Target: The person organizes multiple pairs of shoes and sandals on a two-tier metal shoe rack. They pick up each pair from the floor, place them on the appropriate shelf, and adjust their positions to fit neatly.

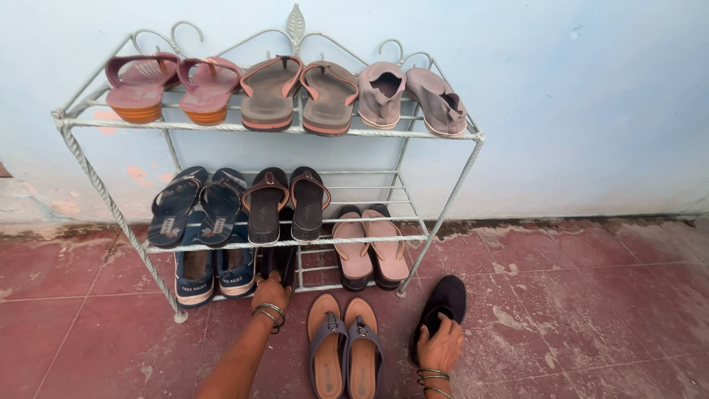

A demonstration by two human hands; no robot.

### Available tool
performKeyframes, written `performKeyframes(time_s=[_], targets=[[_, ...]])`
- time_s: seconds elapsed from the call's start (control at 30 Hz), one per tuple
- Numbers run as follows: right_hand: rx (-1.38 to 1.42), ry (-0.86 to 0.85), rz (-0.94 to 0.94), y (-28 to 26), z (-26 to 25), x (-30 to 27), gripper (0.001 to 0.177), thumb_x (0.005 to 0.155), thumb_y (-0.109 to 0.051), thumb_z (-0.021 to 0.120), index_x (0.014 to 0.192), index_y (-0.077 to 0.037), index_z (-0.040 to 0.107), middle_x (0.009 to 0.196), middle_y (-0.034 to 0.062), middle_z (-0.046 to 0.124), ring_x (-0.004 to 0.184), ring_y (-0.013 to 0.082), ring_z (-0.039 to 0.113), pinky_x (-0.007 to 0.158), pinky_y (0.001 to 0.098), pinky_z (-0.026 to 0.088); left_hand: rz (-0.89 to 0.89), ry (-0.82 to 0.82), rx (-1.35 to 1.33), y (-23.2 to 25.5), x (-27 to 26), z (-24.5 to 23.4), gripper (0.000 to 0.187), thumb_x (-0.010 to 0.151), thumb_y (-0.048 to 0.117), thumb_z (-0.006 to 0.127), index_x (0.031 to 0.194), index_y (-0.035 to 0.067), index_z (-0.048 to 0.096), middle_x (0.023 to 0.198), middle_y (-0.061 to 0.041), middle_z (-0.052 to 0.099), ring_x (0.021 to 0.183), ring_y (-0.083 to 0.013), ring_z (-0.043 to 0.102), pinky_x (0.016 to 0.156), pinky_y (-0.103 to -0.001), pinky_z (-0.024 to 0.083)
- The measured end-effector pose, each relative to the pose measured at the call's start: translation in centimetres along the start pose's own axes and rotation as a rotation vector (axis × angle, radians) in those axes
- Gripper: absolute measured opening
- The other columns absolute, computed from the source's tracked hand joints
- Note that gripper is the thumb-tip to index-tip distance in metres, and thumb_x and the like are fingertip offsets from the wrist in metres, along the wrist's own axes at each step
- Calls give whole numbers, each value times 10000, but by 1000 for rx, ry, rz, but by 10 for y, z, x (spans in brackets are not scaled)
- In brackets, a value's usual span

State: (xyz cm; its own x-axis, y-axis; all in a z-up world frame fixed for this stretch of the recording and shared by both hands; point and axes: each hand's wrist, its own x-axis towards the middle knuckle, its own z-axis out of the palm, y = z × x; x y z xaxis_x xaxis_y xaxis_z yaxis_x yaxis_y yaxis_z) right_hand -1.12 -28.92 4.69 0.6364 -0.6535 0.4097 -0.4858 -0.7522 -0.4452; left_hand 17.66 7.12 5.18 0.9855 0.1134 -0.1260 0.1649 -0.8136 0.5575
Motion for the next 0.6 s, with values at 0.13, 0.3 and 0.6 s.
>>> performKeyframes(time_s=[0.13, 0.3, 0.6], targets=[[185, -109, -71, 3, 16, -3, 424, 856, -261, 759, 1247, -160, 630, 1238, 83, 631, 1184, 318, 600, 1047, 435, 488, -27, 96, -52, -6, -32, -3, 333, 873, 399, 739, 1026, 104, 739, 1058, -207, 739, 1015, -398, 708, 869, -498, 573], [107, -53, 165, -15, 17, -8, 483, 776, -320, 825, 1211, -181, 668, 1302, 85, 620, 1240, 342, 537, 1029, 510, 419, 92, 229, -246, -2, -97, -17, 294, 844, 312, 745, 1055, 108, 738, 957, -219, 750, 927, -404, 729, 823, -465, 585], [849, -406, 1201, 27, 17, 21, 505, 893, -247, 650, 1370, -113, 554, 1416, 197, 516, 1233, 454, 513, 882, 648, 500, 633, -23, -318, 75, -198, -48, 158, 831, 163, 707, 904, 30, 665, 881, -191, 710, 833, -384, 704, 746, -464, 549]])
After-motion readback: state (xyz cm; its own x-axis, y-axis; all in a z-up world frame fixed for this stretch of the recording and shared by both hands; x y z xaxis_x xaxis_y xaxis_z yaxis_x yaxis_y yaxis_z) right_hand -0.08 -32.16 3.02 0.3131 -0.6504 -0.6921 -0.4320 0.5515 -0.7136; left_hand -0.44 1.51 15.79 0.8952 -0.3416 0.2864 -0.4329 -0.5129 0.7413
